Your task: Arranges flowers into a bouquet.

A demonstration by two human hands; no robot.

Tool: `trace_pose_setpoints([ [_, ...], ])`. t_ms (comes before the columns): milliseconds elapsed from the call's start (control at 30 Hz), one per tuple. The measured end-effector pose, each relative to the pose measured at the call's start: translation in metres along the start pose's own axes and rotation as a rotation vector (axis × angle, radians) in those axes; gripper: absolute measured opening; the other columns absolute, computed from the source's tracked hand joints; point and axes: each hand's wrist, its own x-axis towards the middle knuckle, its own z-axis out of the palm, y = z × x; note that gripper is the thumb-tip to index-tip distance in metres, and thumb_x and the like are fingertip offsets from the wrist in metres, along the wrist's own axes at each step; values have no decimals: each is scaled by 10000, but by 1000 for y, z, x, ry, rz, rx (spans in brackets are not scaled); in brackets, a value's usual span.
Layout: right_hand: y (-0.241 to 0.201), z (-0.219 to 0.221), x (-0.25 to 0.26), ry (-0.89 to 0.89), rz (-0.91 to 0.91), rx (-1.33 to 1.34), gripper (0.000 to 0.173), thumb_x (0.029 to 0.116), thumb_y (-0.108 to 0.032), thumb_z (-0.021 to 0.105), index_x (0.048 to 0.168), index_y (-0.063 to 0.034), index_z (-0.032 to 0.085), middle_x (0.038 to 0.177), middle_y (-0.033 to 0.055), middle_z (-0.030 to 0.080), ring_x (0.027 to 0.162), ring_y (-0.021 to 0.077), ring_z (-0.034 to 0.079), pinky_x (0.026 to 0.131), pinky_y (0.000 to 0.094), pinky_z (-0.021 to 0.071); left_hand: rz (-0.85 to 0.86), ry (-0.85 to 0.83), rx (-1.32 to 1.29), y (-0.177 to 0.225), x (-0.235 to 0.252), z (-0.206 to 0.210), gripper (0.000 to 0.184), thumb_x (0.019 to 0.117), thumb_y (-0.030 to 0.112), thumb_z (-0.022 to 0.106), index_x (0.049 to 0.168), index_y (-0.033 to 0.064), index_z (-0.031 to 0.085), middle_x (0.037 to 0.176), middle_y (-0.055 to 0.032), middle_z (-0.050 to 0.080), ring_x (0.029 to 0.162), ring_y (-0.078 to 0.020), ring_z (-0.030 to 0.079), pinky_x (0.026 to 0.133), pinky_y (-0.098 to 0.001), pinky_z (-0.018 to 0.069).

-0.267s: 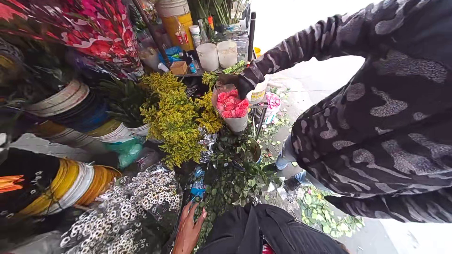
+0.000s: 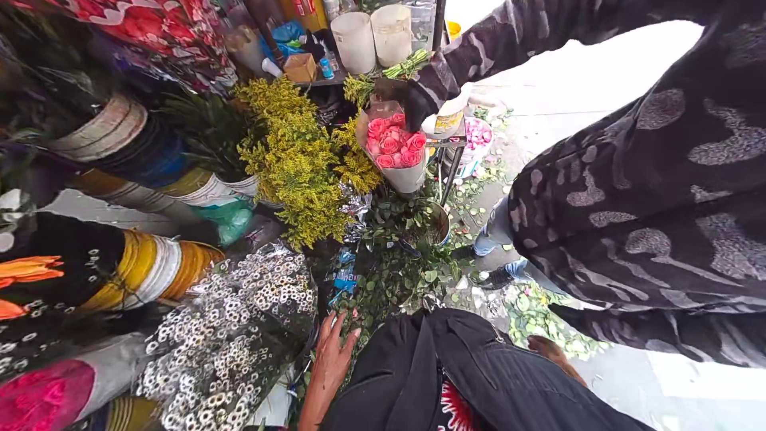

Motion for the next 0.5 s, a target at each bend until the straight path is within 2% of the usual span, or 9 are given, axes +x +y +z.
trace_pose_setpoints([
  [33, -2, 4, 15, 13, 145, 50, 366, 1083, -154, 511, 1347, 95, 556, 1245, 321, 626, 1068, 382, 662, 930, 519, 519, -14, -13, 4, 1, -4, 2, 510, 987, 286, 670, 1401, 0, 585, 1579, -298, 364, 1473, -457, 349, 1190, -574, 313],
  [100, -16, 9, 31, 28, 226, 39, 376, 1074, -182, 536, 1361, 60, 566, 1266, 298, 638, 1120, 394, 654, 969, 551, 500, -52, -52, 11, 7, -9, 6, 509, 998, 275, 661, 1415, -1, 570, 1583, -299, 356, 1477, -454, 344, 1192, -578, 307],
  [200, -31, 20, 49, 4, 134, -56, 411, 1066, -232, 553, 1372, 42, 577, 1251, 294, 654, 1124, 417, 654, 976, 573, 495, -65, -75, 22, 10, -14, 12, 500, 1002, 262, 653, 1415, -7, 569, 1571, -294, 379, 1465, -449, 367, 1186, -575, 316],
  [300, -52, 29, 61, 26, 34, -171, 512, 1052, -232, 578, 1478, 32, 474, 1256, 314, 653, 1170, 466, 636, 1031, 611, 468, -59, -104, 53, 4, -13, 19, 529, 994, 314, 649, 1407, -10, 579, 1551, -286, 417, 1446, -443, 403, 1178, -576, 329],
  [367, -69, 35, 68, 73, -29, -212, 544, 1049, -225, 571, 1510, 26, 426, 1209, 319, 666, 1134, 484, 645, 1005, 630, 473, -84, -124, 53, 4, -13, 18, 541, 1001, 340, 635, 1418, 3, 571, 1566, -270, 405, 1455, -425, 395, 1186, -567, 321],
  [433, -84, 37, 75, 79, -77, -230, 548, 1050, -225, 558, 1514, 27, 411, 1186, 324, 666, 1102, 481, 655, 982, 630, 487, -97, -111, 42, 4, -12, 17, 547, 1003, 348, 623, 1424, 3, 566, 1569, -265, 403, 1460, -420, 390, 1191, -566, 318],
  [500, -94, 35, 79, 65, -85, -280, 483, 1059, -245, 540, 1437, 50, 484, 1154, 324, 672, 1057, 473, 672, 951, 629, 503, -129, -121, 29, 2, -6, 20, 539, 1017, 338, 609, 1430, -4, 557, 1575, -256, 399, 1465, -413, 386, 1193, -568, 315],
])
